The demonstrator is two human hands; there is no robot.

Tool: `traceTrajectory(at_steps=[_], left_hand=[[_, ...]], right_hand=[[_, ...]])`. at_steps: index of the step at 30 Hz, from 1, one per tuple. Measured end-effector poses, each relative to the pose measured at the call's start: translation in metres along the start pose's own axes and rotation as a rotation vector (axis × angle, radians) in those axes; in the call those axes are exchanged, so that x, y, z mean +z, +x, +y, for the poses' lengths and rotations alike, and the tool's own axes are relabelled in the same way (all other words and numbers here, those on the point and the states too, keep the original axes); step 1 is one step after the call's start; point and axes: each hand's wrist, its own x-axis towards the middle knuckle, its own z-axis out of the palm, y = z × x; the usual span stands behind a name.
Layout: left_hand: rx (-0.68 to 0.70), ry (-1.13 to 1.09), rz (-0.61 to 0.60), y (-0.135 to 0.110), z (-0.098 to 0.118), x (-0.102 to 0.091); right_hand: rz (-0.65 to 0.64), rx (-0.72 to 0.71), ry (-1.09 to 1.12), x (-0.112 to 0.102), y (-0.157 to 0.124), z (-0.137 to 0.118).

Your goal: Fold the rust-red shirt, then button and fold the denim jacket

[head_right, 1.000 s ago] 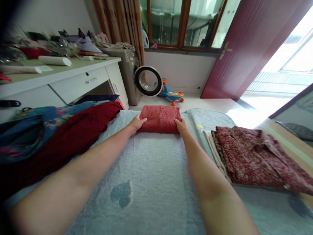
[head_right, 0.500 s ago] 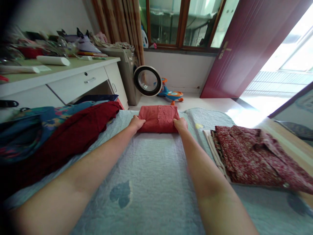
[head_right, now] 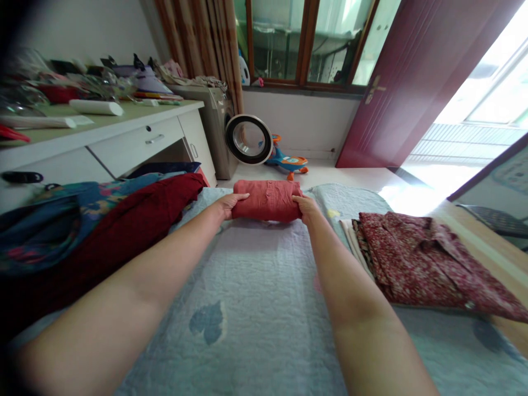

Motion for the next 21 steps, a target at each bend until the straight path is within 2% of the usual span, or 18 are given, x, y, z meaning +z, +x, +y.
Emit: traceTrajectory(at_steps=[5, 11, 16, 21], left_hand=[[0.173, 0.002, -0.032, -0.032, 0.001, 0.008], [0.342, 0.074, -0.102, -0.097, -0.009, 0.011], [0.437, 0.132, -0.160, -0.164, -0.033, 0.008], [0.493, 0.285, -0.115, -0.226, -0.068, -0.001]], right_hand=[[-0.055, -0.050, 0.142, -0.009, -0.034, -0.015], [-0.159, -0.151, 0.238, -0.025, -0.101, -0.025], [-0.166, -0.167, 0.240, -0.040, -0.175, -0.018], [-0.166, -0.104, 0.203, -0.056, -0.245, 0.000]])
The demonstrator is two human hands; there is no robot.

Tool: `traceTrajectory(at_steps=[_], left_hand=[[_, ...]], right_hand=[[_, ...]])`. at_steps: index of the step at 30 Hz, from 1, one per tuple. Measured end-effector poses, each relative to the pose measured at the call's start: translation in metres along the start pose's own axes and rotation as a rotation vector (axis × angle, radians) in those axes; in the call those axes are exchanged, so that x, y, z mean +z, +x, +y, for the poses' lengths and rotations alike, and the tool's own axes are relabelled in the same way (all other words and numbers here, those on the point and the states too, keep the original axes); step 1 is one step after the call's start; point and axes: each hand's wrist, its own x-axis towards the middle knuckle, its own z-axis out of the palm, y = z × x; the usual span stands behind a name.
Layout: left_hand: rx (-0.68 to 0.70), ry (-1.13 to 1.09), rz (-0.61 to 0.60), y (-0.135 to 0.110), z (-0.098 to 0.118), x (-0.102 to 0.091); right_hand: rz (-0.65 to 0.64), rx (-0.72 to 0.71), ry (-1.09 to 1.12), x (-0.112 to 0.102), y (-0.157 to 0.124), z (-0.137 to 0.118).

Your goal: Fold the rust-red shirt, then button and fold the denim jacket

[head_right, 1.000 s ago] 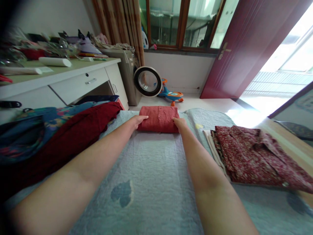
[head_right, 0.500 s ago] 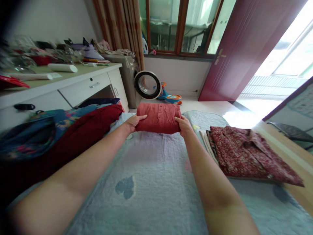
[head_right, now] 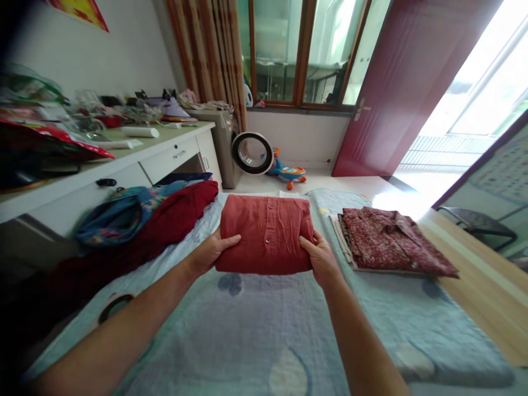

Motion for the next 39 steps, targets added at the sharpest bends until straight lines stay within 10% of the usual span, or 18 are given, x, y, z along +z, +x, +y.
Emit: traceTrajectory(at_steps=[8, 13, 19, 27, 39], left_hand=[[-0.066, 0.274, -0.022, -0.078, -0.036, -0.004], [-0.200, 0.817, 0.131, -0.098, -0.054, -0.014], [0.319, 1.282, 0.144, -0.099, -0.035, 0.034], [0.239, 1.326, -0.174, -0.075, -0.075, 0.057], [0.148, 1.043, -0.212, -0.084, -0.058, 0.040]], right_hand=[[-0.014, 0.030, -0.207, -0.026, -0.080, 0.032], [0.193, -0.110, -1.006, -0.045, -0.096, 0.049], [0.257, -0.539, -1.353, -0.016, -0.097, 0.036], [-0.084, -0.421, -1.506, 0.017, -0.096, 0.080], [0.054, -0.598, -1.312, 0.029, -0.125, 0.063]])
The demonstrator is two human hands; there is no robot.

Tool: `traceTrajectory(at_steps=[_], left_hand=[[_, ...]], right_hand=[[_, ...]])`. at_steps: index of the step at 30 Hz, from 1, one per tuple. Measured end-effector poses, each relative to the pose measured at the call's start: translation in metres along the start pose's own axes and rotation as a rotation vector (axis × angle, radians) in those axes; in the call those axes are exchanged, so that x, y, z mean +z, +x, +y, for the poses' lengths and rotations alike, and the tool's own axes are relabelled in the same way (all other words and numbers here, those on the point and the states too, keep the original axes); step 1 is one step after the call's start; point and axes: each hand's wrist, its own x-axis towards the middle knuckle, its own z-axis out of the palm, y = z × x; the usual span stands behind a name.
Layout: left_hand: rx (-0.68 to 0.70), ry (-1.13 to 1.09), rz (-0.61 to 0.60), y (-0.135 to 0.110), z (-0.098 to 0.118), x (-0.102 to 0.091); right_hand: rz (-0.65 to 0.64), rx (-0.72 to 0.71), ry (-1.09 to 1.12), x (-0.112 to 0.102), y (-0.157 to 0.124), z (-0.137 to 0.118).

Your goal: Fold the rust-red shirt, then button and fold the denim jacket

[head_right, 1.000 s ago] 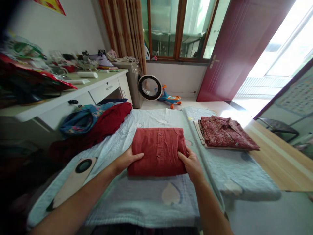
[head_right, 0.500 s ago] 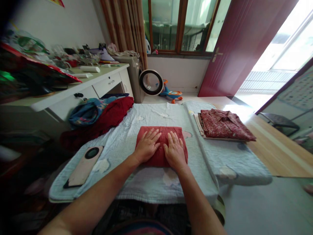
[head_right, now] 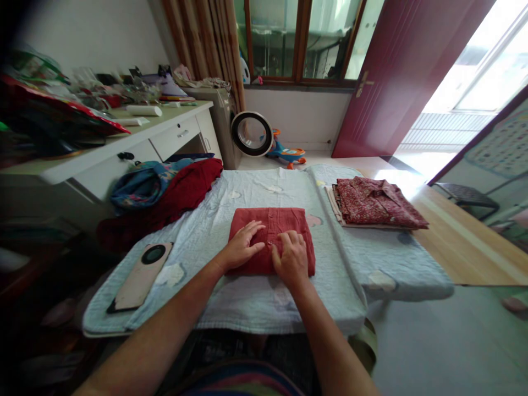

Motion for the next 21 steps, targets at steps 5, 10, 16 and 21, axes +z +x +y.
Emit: traceTrajectory(at_steps=[5, 10, 16, 21], left_hand=[[-0.037, -0.037, -0.051, -0.008, 0.004, 0.003], [-0.054, -0.054, -0.040, -0.007, 0.004, 0.008], [-0.053, -0.080, -0.006, -0.005, 0.004, 0.008], [-0.049, -0.106, 0.006, -0.005, 0.003, 0.008]], right_hand=[[-0.152, 0.033, -0.047, -0.004, -0.015, -0.021], [-0.196, 0.044, -0.150, -0.001, -0.018, -0.018], [-0.200, 0.062, -0.145, -0.003, -0.017, -0.016], [-0.190, 0.097, -0.156, 0.000, -0.016, -0.021]])
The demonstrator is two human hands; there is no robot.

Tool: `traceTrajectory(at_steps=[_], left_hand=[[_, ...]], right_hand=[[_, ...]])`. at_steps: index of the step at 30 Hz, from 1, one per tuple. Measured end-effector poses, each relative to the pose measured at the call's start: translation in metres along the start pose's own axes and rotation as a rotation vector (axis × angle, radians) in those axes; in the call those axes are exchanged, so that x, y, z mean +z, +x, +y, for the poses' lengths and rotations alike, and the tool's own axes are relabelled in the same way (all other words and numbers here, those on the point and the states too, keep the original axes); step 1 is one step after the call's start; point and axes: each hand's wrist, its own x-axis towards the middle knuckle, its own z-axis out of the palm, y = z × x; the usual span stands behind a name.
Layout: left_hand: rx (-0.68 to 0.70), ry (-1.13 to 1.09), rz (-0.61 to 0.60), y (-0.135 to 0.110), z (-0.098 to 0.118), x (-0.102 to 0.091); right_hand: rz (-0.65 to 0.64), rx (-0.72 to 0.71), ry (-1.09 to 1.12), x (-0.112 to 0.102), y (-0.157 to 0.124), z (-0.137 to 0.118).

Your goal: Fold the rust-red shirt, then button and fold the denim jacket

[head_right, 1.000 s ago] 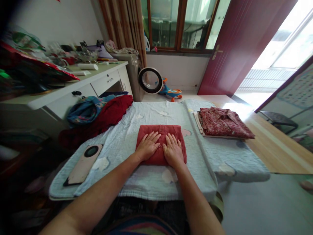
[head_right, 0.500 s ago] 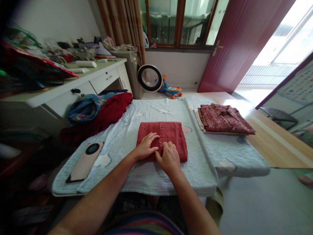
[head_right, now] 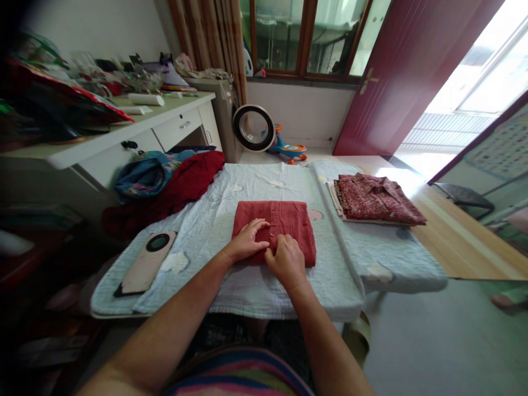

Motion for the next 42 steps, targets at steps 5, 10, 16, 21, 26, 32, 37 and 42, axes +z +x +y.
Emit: traceTrajectory(at_steps=[5, 10, 16, 21, 26, 32, 37, 42], left_hand=[[-0.001, 0.010, 0.007, 0.000, 0.000, 0.000], [0.006, 0.064, 0.021, 0.000, 0.003, 0.003], [-0.020, 0.131, 0.047, -0.002, 0.007, 0.007], [-0.003, 0.159, 0.076, -0.001, 0.007, 0.009], [-0.019, 0.239, 0.159, 0.001, 0.013, 0.015], [0.007, 0.211, 0.149, -0.003, 0.007, 0.016], [0.028, 0.041, 0.022, -0.005, -0.005, 0.004], [0.023, 0.114, 0.099, -0.007, -0.002, 0.011]], right_hand=[[-0.054, 0.031, 0.125, 0.003, 0.007, 0.004], [-0.186, 0.146, 0.601, 0.003, 0.014, 0.025], [-0.264, 0.219, 0.884, 0.003, 0.014, 0.034], [-0.267, 0.203, 0.893, 0.003, 0.014, 0.034], [-0.238, 0.124, 0.812, 0.004, 0.014, 0.034], [-0.200, 0.035, 0.693, 0.008, 0.009, 0.035], [-0.139, -0.076, 0.661, 0.012, 0.002, 0.038], [-0.166, -0.196, 0.493, 0.000, -0.006, 0.031]])
